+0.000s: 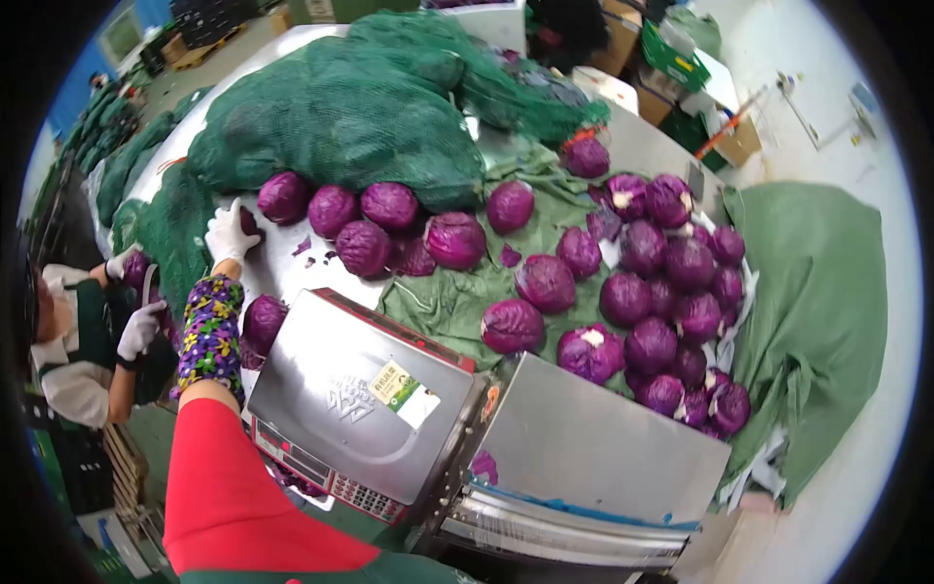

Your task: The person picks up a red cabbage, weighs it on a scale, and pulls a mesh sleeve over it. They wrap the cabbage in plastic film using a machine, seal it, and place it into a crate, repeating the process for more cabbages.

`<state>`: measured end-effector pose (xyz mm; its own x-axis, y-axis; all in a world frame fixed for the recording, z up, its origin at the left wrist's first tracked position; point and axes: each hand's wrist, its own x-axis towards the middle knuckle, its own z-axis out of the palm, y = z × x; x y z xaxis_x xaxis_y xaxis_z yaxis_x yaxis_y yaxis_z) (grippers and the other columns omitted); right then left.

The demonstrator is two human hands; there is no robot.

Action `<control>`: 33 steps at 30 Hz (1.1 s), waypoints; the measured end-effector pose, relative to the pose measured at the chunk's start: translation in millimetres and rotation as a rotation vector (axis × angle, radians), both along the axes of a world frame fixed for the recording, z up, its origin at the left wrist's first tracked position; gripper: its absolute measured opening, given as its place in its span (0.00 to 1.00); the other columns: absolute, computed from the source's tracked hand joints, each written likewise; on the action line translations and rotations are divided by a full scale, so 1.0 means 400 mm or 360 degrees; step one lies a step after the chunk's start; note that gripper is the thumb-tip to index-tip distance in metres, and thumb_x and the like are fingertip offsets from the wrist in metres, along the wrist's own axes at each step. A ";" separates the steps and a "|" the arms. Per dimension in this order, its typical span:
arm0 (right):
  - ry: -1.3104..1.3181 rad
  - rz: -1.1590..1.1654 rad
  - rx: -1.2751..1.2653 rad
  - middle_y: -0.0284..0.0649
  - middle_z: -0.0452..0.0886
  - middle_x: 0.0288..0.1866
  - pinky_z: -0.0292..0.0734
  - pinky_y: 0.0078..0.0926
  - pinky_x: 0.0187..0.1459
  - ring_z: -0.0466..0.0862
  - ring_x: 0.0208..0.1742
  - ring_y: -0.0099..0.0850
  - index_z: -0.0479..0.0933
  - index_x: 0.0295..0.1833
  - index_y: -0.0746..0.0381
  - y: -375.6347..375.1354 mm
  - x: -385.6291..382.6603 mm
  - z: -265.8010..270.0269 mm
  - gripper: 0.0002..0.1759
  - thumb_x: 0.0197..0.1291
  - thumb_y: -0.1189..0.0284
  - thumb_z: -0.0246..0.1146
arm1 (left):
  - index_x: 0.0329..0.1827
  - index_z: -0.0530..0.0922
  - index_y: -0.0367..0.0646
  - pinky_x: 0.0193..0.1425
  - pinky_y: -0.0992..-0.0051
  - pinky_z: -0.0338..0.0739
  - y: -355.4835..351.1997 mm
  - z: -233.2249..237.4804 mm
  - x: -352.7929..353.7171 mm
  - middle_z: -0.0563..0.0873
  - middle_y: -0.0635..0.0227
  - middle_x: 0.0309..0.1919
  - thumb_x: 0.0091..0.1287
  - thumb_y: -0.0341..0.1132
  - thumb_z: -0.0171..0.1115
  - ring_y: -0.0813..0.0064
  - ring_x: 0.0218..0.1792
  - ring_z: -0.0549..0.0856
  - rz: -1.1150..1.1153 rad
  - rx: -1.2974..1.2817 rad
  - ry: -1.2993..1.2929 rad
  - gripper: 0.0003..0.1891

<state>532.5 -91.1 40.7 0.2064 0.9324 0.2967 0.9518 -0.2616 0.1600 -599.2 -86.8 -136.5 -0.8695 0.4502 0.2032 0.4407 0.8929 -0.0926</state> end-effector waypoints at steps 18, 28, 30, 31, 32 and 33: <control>0.0629 0.0283 0.0095 0.52 0.81 0.47 0.75 0.41 0.56 0.80 0.51 0.49 0.84 0.39 0.59 0.278 -0.149 -0.260 0.10 0.56 0.68 0.60 | 0.73 0.66 0.52 0.70 0.60 0.63 -0.159 0.241 0.859 0.70 0.53 0.66 0.38 0.23 0.75 0.50 0.66 0.70 -0.1485 0.0370 -0.0507 0.51; 0.0656 0.0912 -0.0532 0.57 0.83 0.47 0.75 0.41 0.55 0.82 0.51 0.50 0.80 0.57 0.61 0.669 0.059 -0.505 0.20 0.62 0.68 0.55 | 0.67 0.70 0.40 0.72 0.56 0.63 -0.172 0.302 1.015 0.68 0.44 0.67 0.49 0.39 0.76 0.43 0.68 0.68 -0.1447 0.0520 -0.0102 0.40; 0.1369 0.0746 -0.0541 0.52 0.84 0.53 0.74 0.31 0.56 0.83 0.51 0.40 0.81 0.56 0.65 0.616 0.040 -0.358 0.21 0.60 0.76 0.51 | 0.63 0.74 0.40 0.68 0.60 0.68 -0.215 0.320 1.090 0.76 0.50 0.61 0.54 0.32 0.72 0.51 0.63 0.75 -0.1359 0.0865 -0.0173 0.31; 0.1233 0.0992 -0.0505 0.46 0.84 0.52 0.73 0.27 0.56 0.82 0.50 0.33 0.79 0.57 0.69 0.583 0.012 -0.253 0.23 0.57 0.80 0.50 | 0.61 0.76 0.39 0.65 0.62 0.71 -0.239 0.312 1.129 0.80 0.53 0.57 0.56 0.29 0.70 0.54 0.60 0.79 -0.1315 0.1128 -0.0330 0.27; 0.1542 0.1006 -0.0592 0.41 0.83 0.51 0.73 0.25 0.55 0.80 0.49 0.28 0.78 0.56 0.71 0.500 -0.066 -0.125 0.21 0.57 0.83 0.51 | 0.58 0.78 0.39 0.61 0.65 0.74 -0.271 0.327 1.197 0.83 0.55 0.52 0.57 0.27 0.69 0.57 0.56 0.82 -0.1241 0.1196 -0.0473 0.23; 0.1741 0.0963 -0.0608 0.36 0.82 0.50 0.73 0.23 0.55 0.79 0.49 0.25 0.78 0.55 0.71 0.401 -0.162 -0.004 0.18 0.59 0.83 0.53 | 0.55 0.80 0.38 0.58 0.68 0.77 -0.291 0.349 1.277 0.86 0.57 0.48 0.58 0.25 0.67 0.60 0.52 0.85 -0.1196 0.1274 -0.0630 0.19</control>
